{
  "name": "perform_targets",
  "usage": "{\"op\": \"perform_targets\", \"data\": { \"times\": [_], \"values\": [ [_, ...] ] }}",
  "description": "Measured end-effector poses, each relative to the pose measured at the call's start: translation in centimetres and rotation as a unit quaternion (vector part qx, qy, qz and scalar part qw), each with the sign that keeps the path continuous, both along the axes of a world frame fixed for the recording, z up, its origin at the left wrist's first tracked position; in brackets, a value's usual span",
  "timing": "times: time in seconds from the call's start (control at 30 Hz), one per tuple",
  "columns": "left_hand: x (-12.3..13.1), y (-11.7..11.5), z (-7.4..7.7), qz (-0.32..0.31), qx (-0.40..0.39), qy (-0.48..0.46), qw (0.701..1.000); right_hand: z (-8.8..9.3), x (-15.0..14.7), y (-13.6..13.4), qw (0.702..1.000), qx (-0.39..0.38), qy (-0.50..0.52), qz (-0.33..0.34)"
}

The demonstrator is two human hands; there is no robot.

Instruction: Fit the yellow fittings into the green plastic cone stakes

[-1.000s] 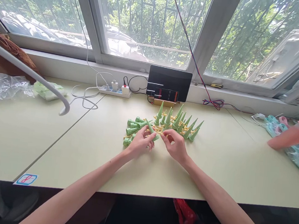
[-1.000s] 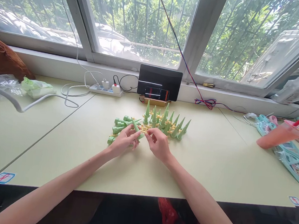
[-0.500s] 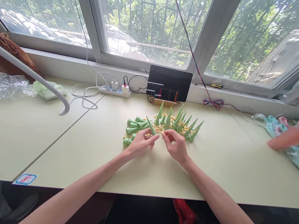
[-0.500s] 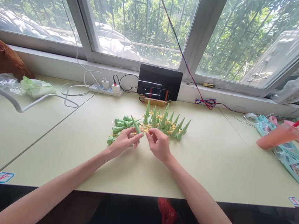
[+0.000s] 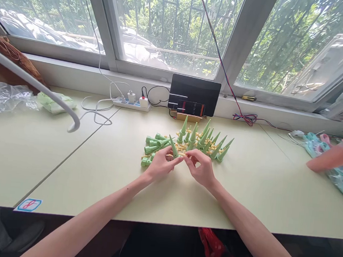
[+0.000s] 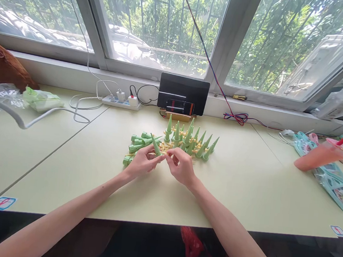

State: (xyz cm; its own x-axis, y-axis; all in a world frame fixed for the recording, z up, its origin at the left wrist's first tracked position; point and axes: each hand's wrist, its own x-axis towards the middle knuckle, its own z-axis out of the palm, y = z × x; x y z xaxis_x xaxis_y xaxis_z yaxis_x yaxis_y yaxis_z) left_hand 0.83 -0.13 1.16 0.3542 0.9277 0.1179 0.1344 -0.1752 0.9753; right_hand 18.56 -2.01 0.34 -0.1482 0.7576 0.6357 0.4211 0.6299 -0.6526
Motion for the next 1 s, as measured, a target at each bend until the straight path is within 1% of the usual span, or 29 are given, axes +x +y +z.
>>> {"op": "perform_targets", "data": {
  "times": [0.2, 0.3, 0.5, 0.6, 1.0],
  "values": [
    [-0.06, -0.08, 0.11, 0.012, 0.025, 0.048, 0.998, 0.11, 0.0, -0.07, 1.0, -0.009, -0.019, 0.02],
    [-0.03, -0.06, -0.07, 0.029, 0.042, 0.068, 0.996, 0.22, -0.04, -0.1, 0.999, -0.006, -0.031, 0.027],
    [-0.04, 0.25, -0.49, 0.071, 0.123, 0.127, 0.982, 0.13, -0.02, -0.04, 0.998, -0.003, -0.049, 0.028],
    [-0.06, 0.31, -0.52, 0.084, 0.151, 0.149, 0.974, -0.03, -0.01, 0.04, 0.998, -0.007, -0.054, 0.026],
    [-0.17, 0.43, -0.56, 0.088, 0.162, 0.169, 0.968, -0.32, 0.19, 0.27, 0.996, -0.028, -0.075, 0.038]
  ]
}}
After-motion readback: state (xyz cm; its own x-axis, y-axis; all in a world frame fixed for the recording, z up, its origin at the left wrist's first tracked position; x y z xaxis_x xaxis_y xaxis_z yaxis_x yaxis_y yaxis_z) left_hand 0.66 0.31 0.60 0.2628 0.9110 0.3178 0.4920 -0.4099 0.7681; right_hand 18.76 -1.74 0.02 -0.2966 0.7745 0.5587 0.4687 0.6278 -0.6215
